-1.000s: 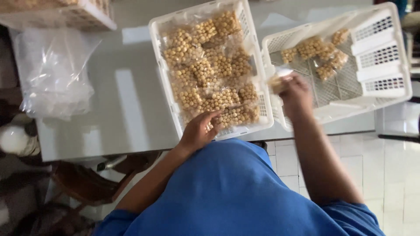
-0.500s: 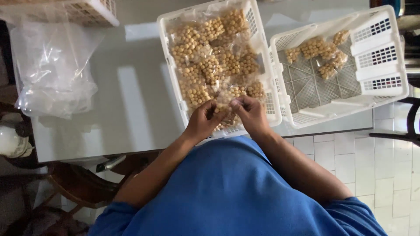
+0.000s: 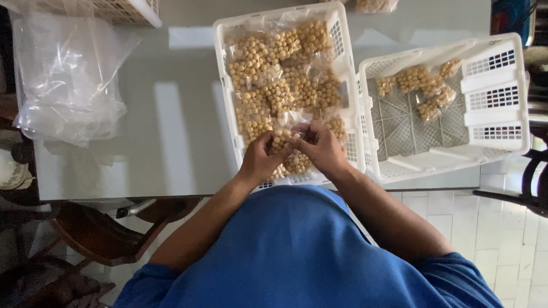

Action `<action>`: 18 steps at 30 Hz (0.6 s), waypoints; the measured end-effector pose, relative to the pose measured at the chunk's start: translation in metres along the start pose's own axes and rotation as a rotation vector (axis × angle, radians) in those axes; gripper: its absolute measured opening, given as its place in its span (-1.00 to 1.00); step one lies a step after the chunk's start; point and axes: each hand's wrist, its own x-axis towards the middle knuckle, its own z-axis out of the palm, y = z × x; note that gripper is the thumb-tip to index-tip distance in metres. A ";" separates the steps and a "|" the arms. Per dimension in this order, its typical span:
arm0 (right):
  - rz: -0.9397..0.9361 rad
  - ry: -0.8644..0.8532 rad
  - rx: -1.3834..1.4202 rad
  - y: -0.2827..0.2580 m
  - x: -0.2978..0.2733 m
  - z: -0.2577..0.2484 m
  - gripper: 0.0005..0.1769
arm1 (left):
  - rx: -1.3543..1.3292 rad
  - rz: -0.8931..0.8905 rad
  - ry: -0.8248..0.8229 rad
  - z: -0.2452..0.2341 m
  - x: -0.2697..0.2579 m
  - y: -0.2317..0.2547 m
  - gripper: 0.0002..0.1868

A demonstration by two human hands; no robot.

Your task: The person organizes and sorts small plastic bags containing food items by picking them up from the table and moving them between two white plastic crates by hand.

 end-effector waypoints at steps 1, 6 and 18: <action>-0.011 -0.013 0.060 0.016 0.006 -0.005 -0.63 | -0.021 -0.004 0.004 0.002 0.002 0.006 -0.70; -0.027 -0.045 0.082 0.027 0.014 -0.017 -0.57 | -0.034 -0.074 0.039 0.024 0.011 0.020 -0.70; -0.185 0.376 -0.172 0.123 0.121 -0.203 -0.91 | 0.289 0.063 0.331 0.038 0.066 -0.008 -0.48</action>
